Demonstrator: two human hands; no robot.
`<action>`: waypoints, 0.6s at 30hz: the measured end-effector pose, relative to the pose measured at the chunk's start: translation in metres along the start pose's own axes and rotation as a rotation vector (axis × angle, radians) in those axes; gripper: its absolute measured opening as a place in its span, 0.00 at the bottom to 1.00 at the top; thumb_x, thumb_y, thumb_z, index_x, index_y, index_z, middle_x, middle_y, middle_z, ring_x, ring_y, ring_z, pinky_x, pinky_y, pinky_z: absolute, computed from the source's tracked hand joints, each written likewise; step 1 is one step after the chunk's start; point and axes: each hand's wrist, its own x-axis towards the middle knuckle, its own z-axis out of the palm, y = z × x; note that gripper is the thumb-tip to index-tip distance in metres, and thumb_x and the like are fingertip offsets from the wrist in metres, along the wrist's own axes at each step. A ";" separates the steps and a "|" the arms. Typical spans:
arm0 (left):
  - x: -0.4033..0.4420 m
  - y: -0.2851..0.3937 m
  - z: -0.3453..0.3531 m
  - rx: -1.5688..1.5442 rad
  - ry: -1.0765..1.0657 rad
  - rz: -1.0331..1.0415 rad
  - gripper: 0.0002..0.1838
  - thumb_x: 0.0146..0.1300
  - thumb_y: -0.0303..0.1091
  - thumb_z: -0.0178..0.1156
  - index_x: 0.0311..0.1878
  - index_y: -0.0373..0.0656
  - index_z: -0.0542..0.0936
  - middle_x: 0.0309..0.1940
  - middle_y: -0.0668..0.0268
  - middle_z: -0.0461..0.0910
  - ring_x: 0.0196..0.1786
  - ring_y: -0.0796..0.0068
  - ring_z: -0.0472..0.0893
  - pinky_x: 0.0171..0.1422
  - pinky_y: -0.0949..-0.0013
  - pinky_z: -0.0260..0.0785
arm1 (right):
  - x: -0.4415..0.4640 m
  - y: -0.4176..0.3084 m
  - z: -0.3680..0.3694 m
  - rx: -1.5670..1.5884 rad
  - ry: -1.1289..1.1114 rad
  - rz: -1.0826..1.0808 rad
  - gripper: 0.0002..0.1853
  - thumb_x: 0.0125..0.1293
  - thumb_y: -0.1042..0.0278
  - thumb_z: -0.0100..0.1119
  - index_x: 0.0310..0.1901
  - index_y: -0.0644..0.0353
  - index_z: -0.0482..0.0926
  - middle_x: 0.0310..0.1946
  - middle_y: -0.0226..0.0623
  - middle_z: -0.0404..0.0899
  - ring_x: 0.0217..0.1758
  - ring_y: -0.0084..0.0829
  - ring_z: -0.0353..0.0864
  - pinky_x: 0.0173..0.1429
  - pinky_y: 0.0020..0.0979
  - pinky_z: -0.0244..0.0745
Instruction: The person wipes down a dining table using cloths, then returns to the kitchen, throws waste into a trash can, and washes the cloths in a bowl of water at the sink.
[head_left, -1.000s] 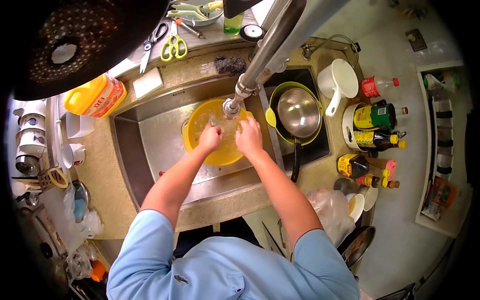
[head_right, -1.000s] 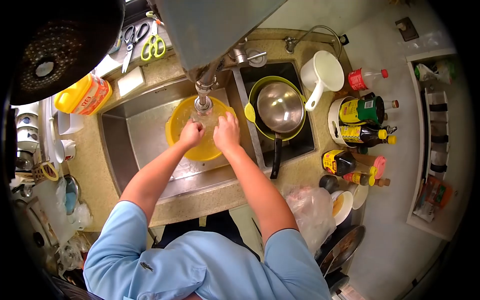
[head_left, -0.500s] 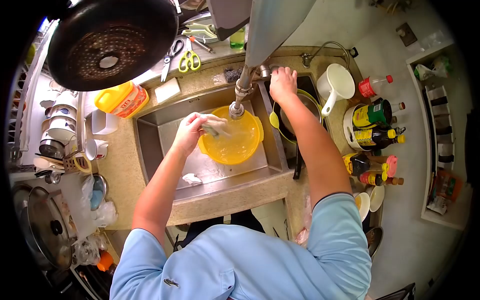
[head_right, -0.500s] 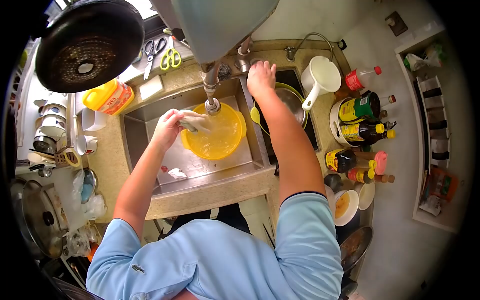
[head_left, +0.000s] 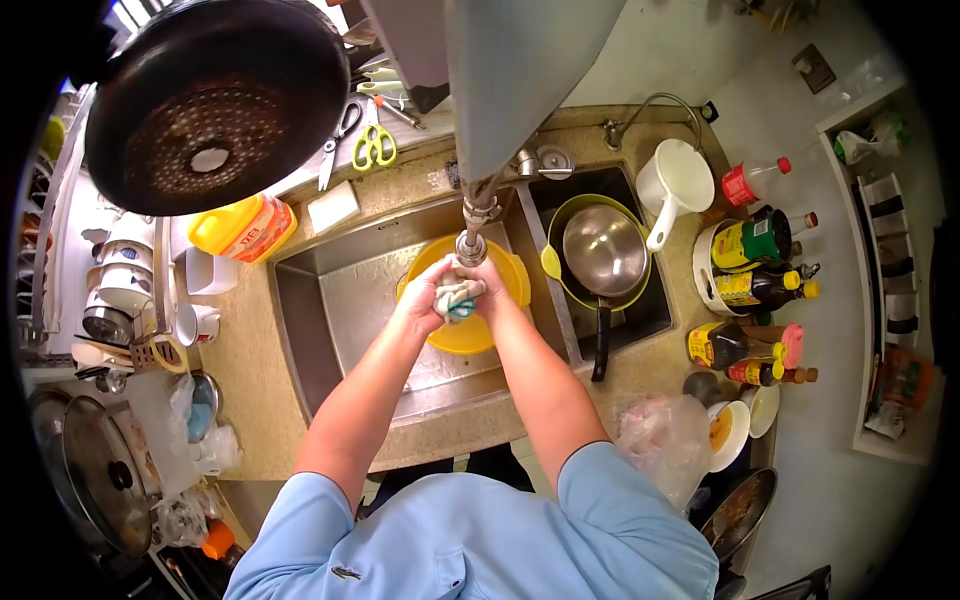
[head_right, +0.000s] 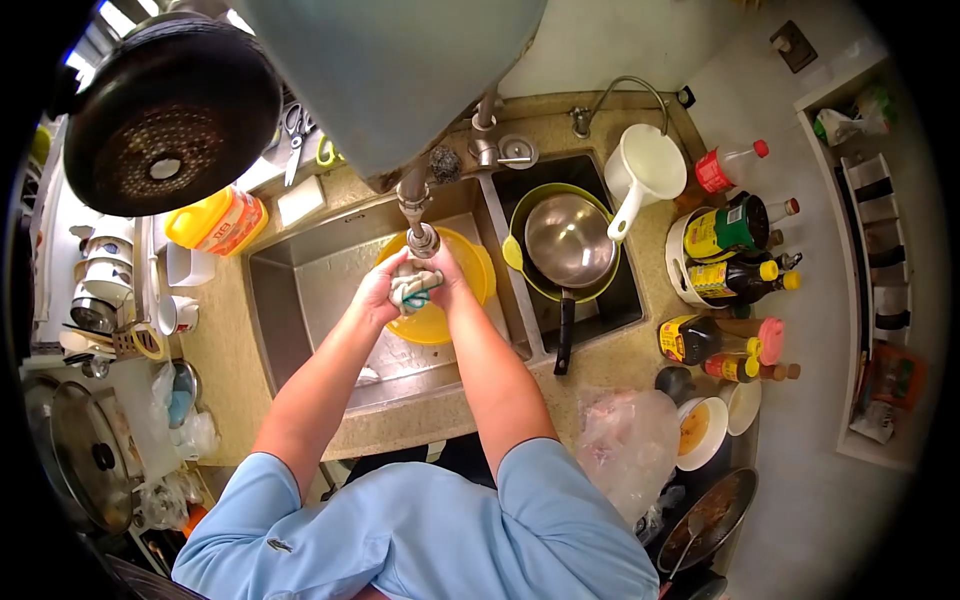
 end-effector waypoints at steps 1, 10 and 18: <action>0.005 0.007 -0.002 0.064 0.000 -0.010 0.14 0.72 0.43 0.55 0.50 0.43 0.79 0.41 0.58 0.85 0.40 0.62 0.86 0.44 0.58 0.82 | 0.000 -0.002 0.002 0.110 0.007 0.033 0.16 0.75 0.53 0.50 0.49 0.57 0.77 0.41 0.29 0.83 0.41 0.26 0.84 0.45 0.31 0.81; 0.091 -0.018 -0.039 0.143 0.084 0.129 0.08 0.69 0.37 0.58 0.42 0.44 0.80 0.38 0.65 0.83 0.39 0.71 0.83 0.46 0.62 0.78 | -0.041 0.033 0.051 -1.292 0.650 -1.054 0.15 0.60 0.65 0.68 0.47 0.55 0.76 0.37 0.48 0.83 0.38 0.57 0.82 0.44 0.49 0.77; 0.057 -0.012 0.017 0.413 0.162 0.329 0.04 0.64 0.29 0.66 0.38 0.45 0.79 0.36 0.69 0.82 0.38 0.76 0.81 0.44 0.70 0.76 | -0.003 0.002 0.021 -1.196 1.038 -0.665 0.12 0.68 0.55 0.55 0.43 0.55 0.78 0.37 0.44 0.84 0.44 0.47 0.83 0.48 0.42 0.77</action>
